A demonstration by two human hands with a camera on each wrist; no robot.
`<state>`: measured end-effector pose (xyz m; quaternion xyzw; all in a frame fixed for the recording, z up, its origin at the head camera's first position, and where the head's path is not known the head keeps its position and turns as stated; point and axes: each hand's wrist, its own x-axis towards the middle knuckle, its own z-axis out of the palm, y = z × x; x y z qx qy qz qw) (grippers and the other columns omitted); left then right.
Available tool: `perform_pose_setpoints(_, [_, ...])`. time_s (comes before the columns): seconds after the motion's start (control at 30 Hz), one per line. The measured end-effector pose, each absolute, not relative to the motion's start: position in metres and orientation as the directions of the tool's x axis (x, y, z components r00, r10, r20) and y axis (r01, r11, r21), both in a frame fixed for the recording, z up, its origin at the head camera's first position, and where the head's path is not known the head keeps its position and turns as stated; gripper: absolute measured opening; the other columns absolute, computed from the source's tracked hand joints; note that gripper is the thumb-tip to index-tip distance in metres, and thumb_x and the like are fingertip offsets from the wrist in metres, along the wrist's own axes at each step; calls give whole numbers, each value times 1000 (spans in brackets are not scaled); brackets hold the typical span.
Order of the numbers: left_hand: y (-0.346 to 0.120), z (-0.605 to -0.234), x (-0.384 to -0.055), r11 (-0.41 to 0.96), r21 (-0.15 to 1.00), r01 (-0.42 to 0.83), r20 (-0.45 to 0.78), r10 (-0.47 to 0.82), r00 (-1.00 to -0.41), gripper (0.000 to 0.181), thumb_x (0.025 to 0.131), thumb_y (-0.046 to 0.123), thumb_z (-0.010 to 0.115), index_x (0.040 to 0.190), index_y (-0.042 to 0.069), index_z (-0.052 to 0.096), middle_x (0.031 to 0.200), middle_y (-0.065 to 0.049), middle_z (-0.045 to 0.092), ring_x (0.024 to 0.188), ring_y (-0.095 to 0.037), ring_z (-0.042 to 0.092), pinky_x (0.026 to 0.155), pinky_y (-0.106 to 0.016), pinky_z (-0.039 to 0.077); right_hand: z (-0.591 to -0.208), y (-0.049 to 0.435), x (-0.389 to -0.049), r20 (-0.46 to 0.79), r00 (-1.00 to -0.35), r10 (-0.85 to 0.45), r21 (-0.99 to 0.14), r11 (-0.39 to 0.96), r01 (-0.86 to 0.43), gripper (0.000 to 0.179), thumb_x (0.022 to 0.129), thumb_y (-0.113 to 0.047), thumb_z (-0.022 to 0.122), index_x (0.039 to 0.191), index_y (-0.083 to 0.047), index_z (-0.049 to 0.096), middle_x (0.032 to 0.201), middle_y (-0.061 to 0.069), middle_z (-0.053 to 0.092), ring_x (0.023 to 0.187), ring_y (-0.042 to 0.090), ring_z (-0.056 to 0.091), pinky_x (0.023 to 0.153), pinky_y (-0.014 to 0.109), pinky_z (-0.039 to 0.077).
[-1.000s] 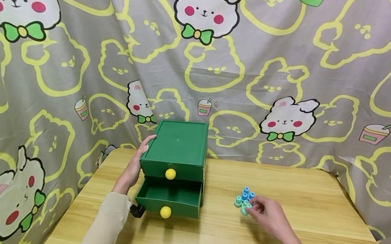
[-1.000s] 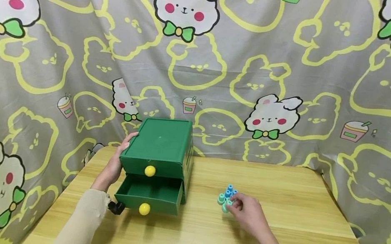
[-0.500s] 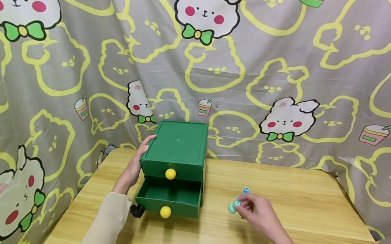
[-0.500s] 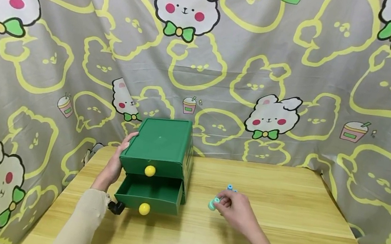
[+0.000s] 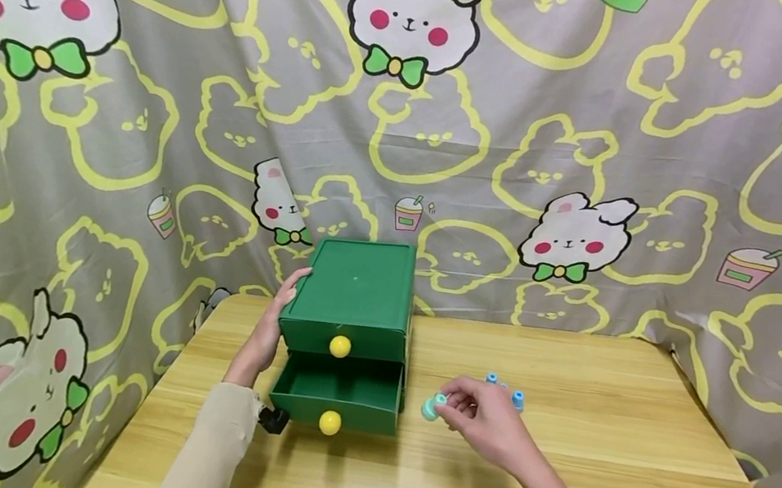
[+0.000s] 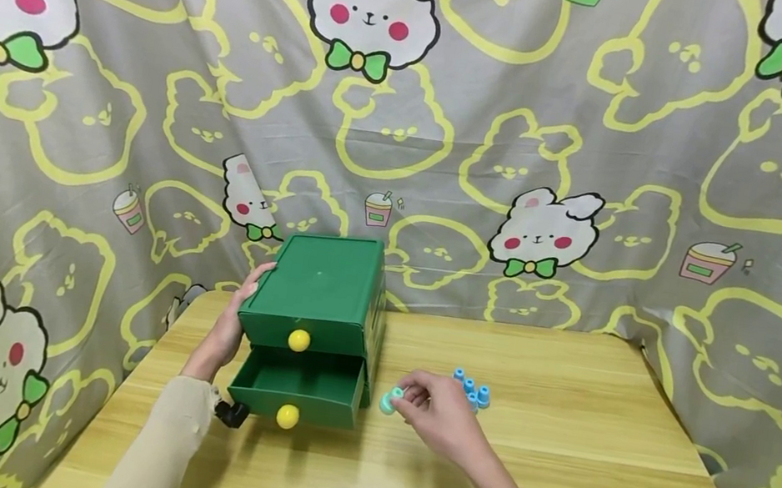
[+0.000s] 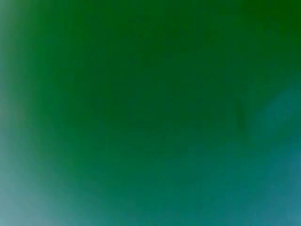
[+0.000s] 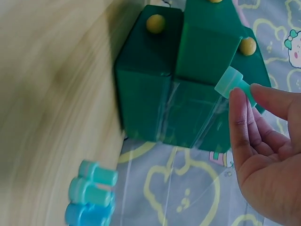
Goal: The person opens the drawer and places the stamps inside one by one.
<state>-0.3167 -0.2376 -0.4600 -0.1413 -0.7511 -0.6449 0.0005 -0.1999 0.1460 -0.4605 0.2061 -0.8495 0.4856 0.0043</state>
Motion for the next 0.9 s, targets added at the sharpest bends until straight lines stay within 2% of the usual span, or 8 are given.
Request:
perform_pose_setpoints(0.13, [-238,-460,-316,136,967,217,186,210,-960,55,109,52,26,162,36,27,172,-1,11,155,-37,17,118,-73,17,-457,133,-201,218,-908,-357,-826,428,-366,11,94,-18,77,101,-10,74,83,-2,71,68,15,67,63,25,56])
perform_pose_setpoints(0.37, [-237,-459,-316,122,969,217,187,214,-959,55,109,52,27,162,36,28,171,0,14,153,-35,20,118,-71,19,-451,110,-203,247,-898,-365,-820,415,-394,8,94,-18,76,100,-12,74,84,-5,70,69,7,64,65,24,57])
perform_pose_setpoints(0.9, [-236,-457,-314,121,966,227,199,209,-958,54,110,50,26,162,37,29,172,0,13,154,-35,18,119,-71,18,-446,66,-211,319,-855,-409,-775,406,-484,4,95,-15,76,98,-15,74,82,-8,67,71,4,60,68,22,55])
